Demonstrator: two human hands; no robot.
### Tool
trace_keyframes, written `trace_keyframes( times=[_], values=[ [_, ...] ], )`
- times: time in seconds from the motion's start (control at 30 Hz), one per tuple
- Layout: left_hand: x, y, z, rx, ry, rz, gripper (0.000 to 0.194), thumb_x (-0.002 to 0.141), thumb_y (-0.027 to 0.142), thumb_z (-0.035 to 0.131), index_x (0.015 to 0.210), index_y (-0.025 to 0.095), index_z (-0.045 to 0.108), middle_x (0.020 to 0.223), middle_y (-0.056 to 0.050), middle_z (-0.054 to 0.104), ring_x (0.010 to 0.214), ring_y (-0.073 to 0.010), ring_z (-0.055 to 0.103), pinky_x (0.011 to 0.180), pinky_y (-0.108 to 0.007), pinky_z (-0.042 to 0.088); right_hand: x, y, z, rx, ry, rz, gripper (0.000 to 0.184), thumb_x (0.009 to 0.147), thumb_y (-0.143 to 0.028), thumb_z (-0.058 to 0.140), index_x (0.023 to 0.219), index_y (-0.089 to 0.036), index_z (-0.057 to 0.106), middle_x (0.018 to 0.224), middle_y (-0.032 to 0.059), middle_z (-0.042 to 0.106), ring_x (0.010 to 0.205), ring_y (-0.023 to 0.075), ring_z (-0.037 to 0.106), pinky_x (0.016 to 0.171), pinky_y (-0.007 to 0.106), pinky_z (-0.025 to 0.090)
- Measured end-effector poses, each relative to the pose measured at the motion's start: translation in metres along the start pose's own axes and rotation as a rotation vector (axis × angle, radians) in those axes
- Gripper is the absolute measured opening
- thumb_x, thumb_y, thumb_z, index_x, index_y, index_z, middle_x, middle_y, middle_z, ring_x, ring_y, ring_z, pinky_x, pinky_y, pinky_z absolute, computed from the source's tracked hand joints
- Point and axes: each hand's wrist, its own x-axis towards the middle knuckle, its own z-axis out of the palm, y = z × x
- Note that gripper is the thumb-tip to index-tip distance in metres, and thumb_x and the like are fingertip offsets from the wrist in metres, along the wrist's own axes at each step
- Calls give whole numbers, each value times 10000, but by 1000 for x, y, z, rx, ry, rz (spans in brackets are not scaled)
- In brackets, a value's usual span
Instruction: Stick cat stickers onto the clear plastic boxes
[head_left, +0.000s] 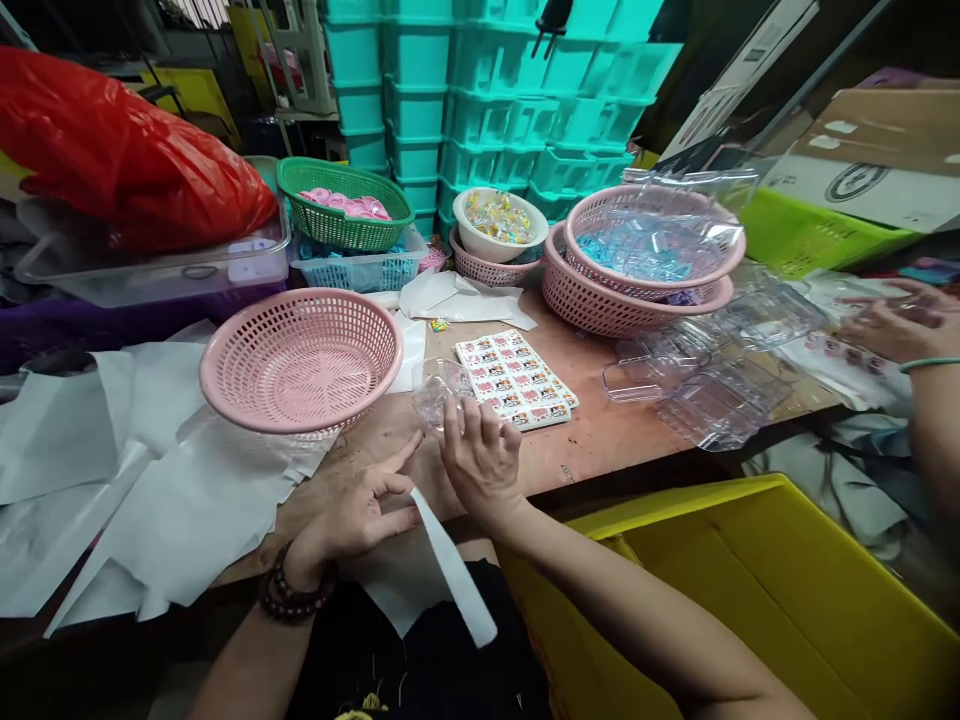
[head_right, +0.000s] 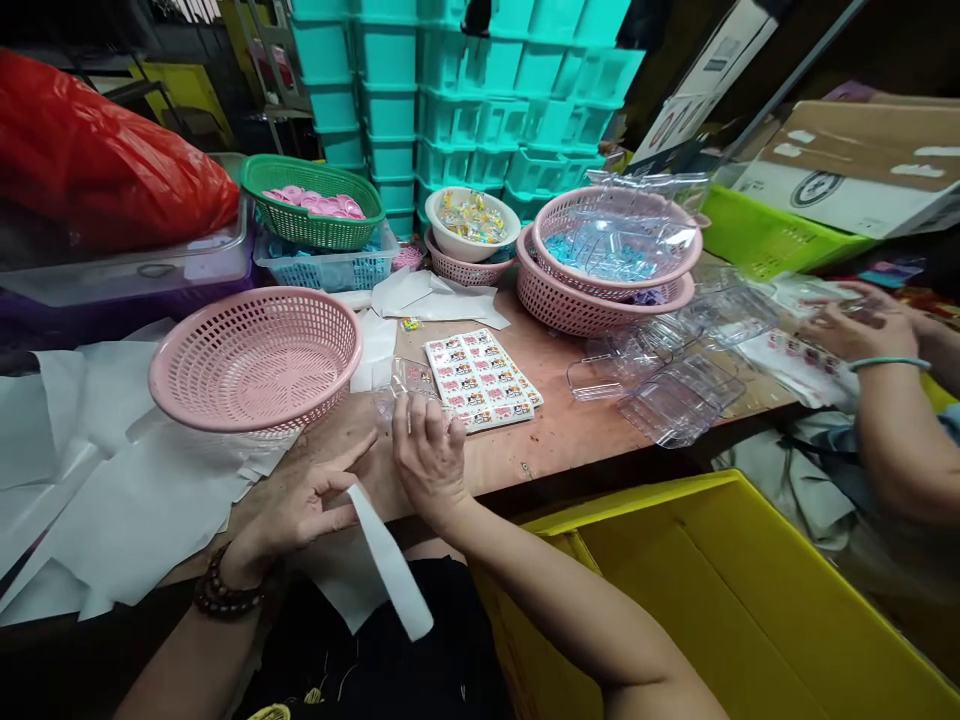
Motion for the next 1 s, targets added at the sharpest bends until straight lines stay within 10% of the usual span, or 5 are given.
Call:
trace_keyframes(
  times=[0.3, 0.53, 1.0],
  values=[
    [5, 9, -22, 331, -95, 133, 212, 870, 259, 642, 684, 167, 689, 1665, -19, 48, 1535, -324, 8, 1249, -532, 64, -22, -5, -1, 55, -34, -226, 533, 917, -322, 570, 1408, -129, 493, 1313, 182, 622, 1205, 301, 539, 1001, 417, 353],
    [24, 7, -7, 517, -182, 65, 237, 808, 202, 680, 579, 155, 643, 1659, -17, 51, 1521, -385, 15, 1235, -600, 92, -20, 21, 6, 99, -54, -279, 610, 882, -550, 551, 1345, -152, 533, 1485, 175, 494, 1423, 354, 334, 1144, 532, 164],
    [6, 0, -24, 292, -88, 95, 233, 882, 281, 613, 694, 167, 690, 1660, -56, 89, 1532, -336, 59, 1236, -539, 134, -24, 7, -5, 368, -48, -67, 578, 842, -445, 652, 1320, -146, 524, 1485, 212, 470, 1418, 381, 354, 1121, 603, 276]
  ],
)
